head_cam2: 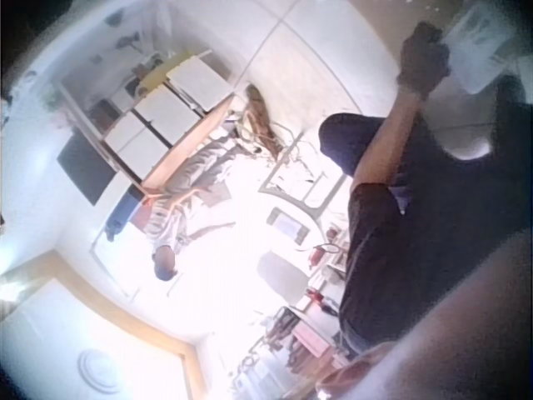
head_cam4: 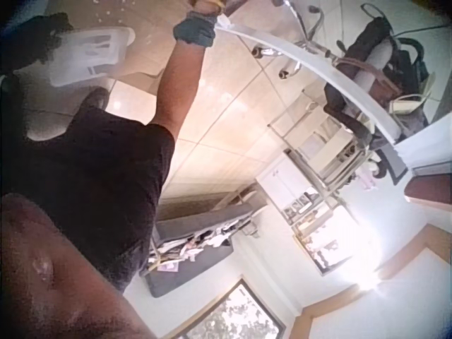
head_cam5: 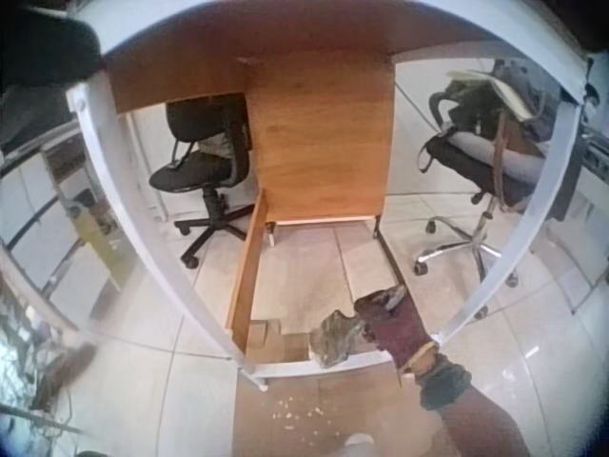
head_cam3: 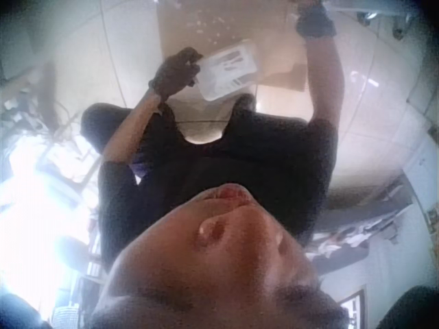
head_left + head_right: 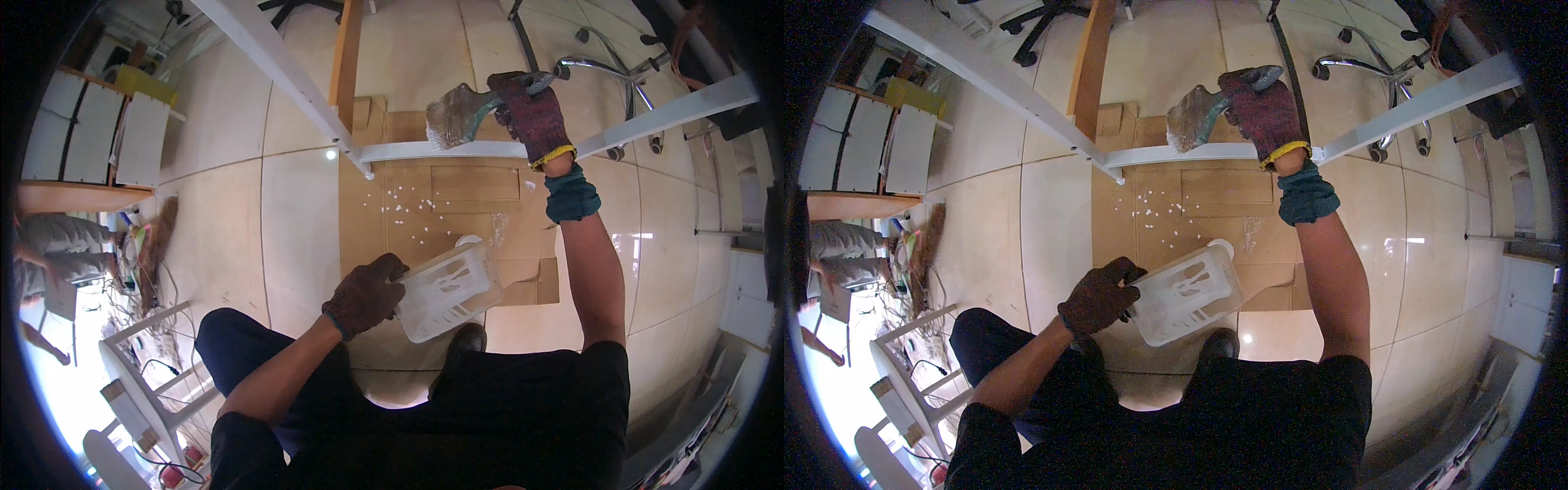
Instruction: The person paints a white metal table frame using a paintbrush and a plastic paint tray. They repeatedly dip the brush into the tray and apply white paint to the frame legs and crossbars while sitting on the floor.
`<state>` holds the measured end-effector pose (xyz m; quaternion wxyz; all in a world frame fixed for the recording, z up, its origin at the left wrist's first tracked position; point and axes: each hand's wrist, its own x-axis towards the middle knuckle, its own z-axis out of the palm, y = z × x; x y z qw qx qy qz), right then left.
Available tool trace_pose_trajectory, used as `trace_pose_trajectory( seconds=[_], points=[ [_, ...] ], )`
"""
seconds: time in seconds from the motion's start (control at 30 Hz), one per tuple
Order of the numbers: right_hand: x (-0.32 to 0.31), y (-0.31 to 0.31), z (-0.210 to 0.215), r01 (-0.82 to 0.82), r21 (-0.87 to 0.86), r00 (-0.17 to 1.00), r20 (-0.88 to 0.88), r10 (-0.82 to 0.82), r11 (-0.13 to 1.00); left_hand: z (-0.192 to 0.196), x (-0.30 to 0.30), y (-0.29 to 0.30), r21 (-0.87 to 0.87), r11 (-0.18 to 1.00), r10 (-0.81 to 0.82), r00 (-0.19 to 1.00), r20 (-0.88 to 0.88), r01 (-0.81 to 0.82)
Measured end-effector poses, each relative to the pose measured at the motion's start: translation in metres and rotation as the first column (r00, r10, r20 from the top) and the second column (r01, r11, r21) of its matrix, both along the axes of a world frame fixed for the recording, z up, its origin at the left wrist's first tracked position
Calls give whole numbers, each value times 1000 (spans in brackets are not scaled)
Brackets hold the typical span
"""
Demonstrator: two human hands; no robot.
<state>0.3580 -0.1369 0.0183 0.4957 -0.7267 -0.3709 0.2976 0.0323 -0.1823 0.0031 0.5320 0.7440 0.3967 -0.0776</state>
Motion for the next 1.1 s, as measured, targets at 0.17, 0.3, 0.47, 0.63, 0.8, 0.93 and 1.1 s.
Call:
trace_pose_trajectory(
  seconds=[0.17, 0.3, 0.47, 0.63, 0.8, 0.93, 1.1],
  points=[
    [5, -8, -8, 81, -17, 993, -88, -82, 997, 0, -2, 0, -22, 1000, -4, 999, -34, 3],
    [70, -23, -40, 99, -92, 969, 234, -75, 991, 5, 0, 0, -56, 998, 2, 999, -44, -4],
    [89, -32, -37, 110, 39, 874, 472, -115, 993, 8, 1, 0, -75, 996, 36, 998, -41, -39],
    [39, -20, -14, 79, 77, 996, -52, -75, 994, -8, -1, -2, 49, 998, -31, 999, 8, 31],
    [39, -22, -34, 96, -15, 995, -10, -96, 995, 3, 5, -1, -53, 999, 4, 1000, -19, -5],
    [80, -36, -42, 104, 10, 883, 459, -97, 995, -1, 2, -3, -40, 999, -2, 1000, 6, 2],
    [55, -33, -5, 94, -19, 723, 688, -56, 995, -6, -4, -5, 61, 997, -47, 999, 20, 46]
  ],
)
